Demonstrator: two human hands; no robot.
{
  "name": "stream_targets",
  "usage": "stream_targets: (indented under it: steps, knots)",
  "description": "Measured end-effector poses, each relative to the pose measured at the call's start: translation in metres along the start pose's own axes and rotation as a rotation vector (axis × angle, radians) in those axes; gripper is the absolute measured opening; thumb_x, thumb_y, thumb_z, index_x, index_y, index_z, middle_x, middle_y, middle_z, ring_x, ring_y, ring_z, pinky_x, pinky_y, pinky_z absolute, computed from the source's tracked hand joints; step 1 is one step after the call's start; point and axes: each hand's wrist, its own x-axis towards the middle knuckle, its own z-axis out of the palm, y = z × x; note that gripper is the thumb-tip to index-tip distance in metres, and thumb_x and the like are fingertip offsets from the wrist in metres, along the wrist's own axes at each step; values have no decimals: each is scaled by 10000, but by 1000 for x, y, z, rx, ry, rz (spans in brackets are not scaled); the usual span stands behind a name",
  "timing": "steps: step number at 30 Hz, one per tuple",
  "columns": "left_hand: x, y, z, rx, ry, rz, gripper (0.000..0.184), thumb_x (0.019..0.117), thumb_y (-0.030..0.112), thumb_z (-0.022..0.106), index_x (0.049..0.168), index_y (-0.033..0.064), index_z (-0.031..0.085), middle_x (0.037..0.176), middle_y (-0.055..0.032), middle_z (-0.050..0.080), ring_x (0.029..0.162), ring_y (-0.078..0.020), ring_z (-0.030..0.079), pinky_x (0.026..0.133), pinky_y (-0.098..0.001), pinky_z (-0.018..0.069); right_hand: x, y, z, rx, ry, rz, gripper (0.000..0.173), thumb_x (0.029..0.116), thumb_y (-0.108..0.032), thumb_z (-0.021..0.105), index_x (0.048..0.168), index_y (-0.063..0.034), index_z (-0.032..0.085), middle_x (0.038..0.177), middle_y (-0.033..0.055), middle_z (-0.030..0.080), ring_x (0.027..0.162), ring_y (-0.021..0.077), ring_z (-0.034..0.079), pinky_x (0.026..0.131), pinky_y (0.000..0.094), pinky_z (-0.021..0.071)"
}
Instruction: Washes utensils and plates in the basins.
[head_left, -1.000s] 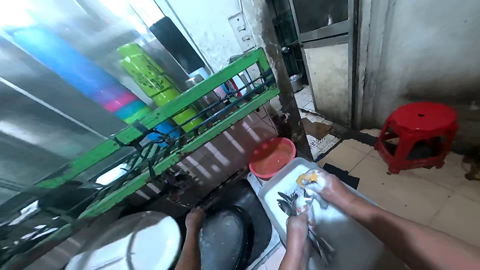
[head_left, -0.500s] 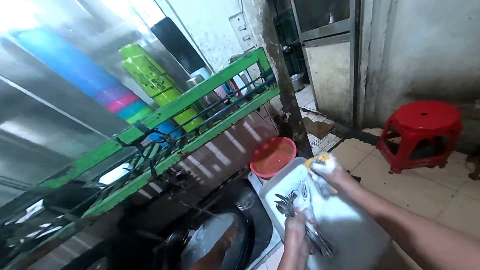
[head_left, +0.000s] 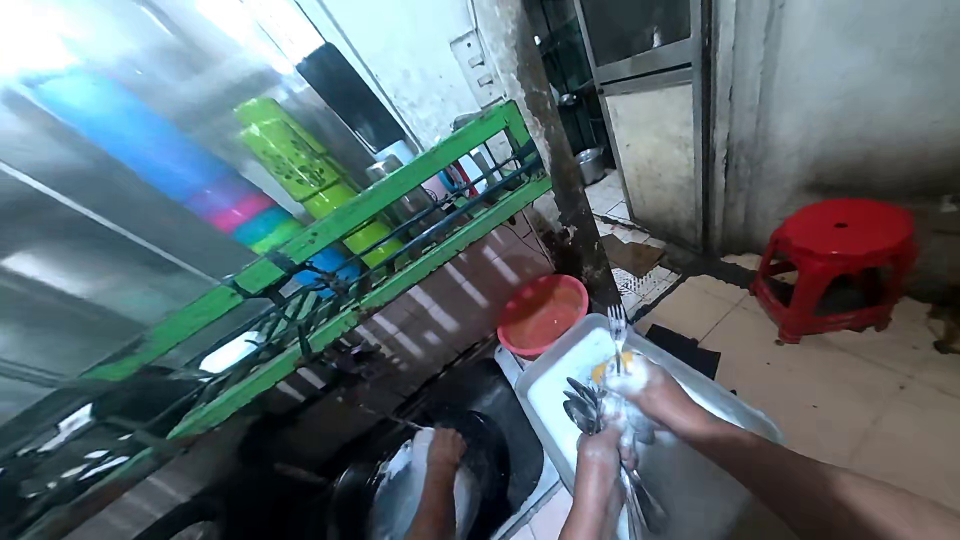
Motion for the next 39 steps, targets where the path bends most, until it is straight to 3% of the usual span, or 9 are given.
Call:
stream_targets:
  steps: [2,6,10,16,21,25,28,31,39]
  knots:
    - [-3,2,-1,-27,37,0,73,1031,20,533,1061,-45,549,631,-77,557,469,-125,531,445,-250,471,0,-1,-8,-28,13,-31,446,983,-226,698,1331,36,600,1228,250,665,1164,367,637,1036,546,474]
    - [0,7,-7,-313,3,70,337,954,-136,489,1285,-95,532,1111,-226,683,844,-289,713,718,-416,616,20,-7,-46,-167,-174,50,433,990,-229,686,1335,18,596,1263,247,641,1198,367,609,1055,553,453]
    - [-1,4,-6,-251,3,68,270,882,-162,573,1132,-60,578,993,-158,684,837,-212,677,731,-369,595,4,-5,-30,-484,-625,45,417,974,-221,698,1290,40,625,1236,296,637,1167,441,606,1013,628,441]
    - [7,2,-6,-335,-21,31,241,948,-122,528,1182,-68,543,891,-172,684,728,-250,694,663,-394,613,-12,17,-20,-562,-961,-56,357,951,-168,712,1181,87,615,1070,299,640,972,415,631,851,620,477]
    - [18,2,-6,-161,85,57,131,1020,9,548,1111,-72,595,657,-50,517,491,-137,524,486,-292,528,0,5,-54,-500,-614,-13,402,939,-207,741,1253,19,630,1154,253,658,1085,389,635,956,589,476]
    - [15,-6,-1,189,93,63,78,982,-15,567,1037,-66,544,675,-77,544,502,-120,532,484,-258,494,-12,-31,-43,-175,-363,-28,525,864,-199,818,1330,-81,609,1176,141,681,1073,257,658,958,480,527]
    - [-2,3,-1,230,6,89,135,1020,-41,504,1146,-77,538,798,-85,596,604,-114,569,566,-257,521,-22,-41,-25,-184,-456,-250,576,856,-174,814,1358,15,603,1367,191,608,1253,281,589,1087,448,457]
    - [7,-4,-3,164,-41,-15,51,1016,-38,487,1011,-23,535,645,-35,545,516,-108,536,500,-251,493,-2,-20,-18,-282,-474,-377,395,876,-223,795,1187,-1,693,1202,174,676,1125,281,642,1000,476,497]
    - [8,6,-5,-222,-61,-99,124,984,-47,523,1102,-16,546,794,-108,639,630,-177,641,571,-311,577,20,-22,-39,-183,-225,-254,354,856,-183,815,1174,-68,709,1092,121,715,1022,241,676,930,480,532]
